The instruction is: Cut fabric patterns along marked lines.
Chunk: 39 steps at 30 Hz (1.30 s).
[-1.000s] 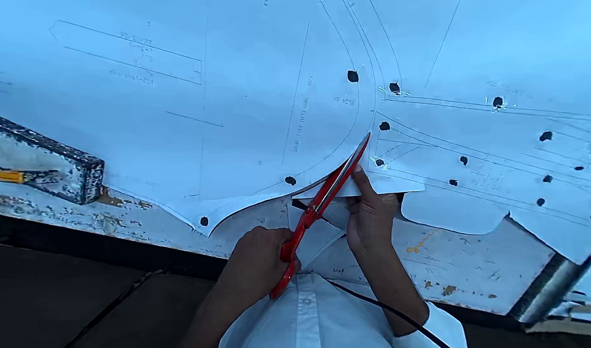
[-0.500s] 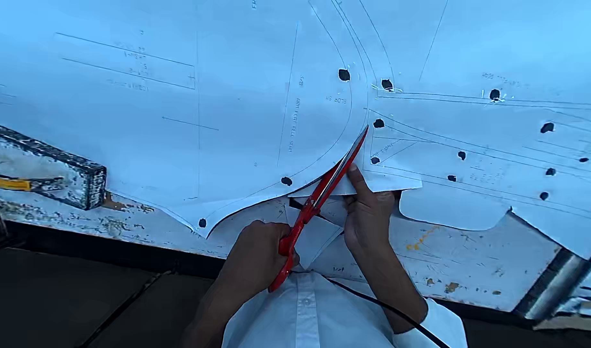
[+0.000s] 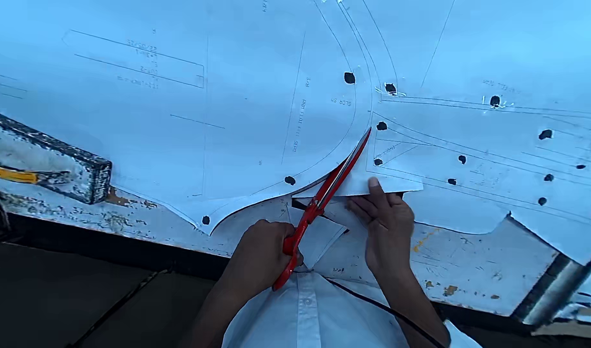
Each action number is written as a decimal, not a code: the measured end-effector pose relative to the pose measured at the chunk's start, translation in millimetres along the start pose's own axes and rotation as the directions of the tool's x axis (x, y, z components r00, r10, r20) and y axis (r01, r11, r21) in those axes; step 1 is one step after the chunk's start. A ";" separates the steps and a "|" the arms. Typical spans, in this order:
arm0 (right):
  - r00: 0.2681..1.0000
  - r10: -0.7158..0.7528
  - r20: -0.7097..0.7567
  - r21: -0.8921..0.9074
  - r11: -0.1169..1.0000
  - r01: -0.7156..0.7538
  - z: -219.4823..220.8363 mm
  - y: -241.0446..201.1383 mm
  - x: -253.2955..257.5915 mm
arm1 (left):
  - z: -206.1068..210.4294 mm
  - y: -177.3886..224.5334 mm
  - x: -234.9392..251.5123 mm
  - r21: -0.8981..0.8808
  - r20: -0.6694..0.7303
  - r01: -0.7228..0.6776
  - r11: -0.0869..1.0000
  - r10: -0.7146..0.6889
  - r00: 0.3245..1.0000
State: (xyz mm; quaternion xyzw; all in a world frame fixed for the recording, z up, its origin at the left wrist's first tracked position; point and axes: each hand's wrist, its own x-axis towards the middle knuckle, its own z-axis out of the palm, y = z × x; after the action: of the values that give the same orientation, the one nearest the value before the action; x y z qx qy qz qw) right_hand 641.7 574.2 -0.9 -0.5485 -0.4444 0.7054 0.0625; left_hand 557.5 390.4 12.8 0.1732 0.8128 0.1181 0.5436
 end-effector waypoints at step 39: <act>0.497 -0.708 0.502 -0.631 0.093 0.770 -38.4 24.5 72.6 | 26.4 26.6 -8.4 -0.051 -0.024 0.094 0.994 -0.096 0.995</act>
State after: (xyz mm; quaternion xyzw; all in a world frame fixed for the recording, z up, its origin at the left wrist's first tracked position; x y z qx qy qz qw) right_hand 655.0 622.8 -70.2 -0.1866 -0.9228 0.3084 0.1363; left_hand 588.9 411.3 19.9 0.1192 0.8239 0.1146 0.5421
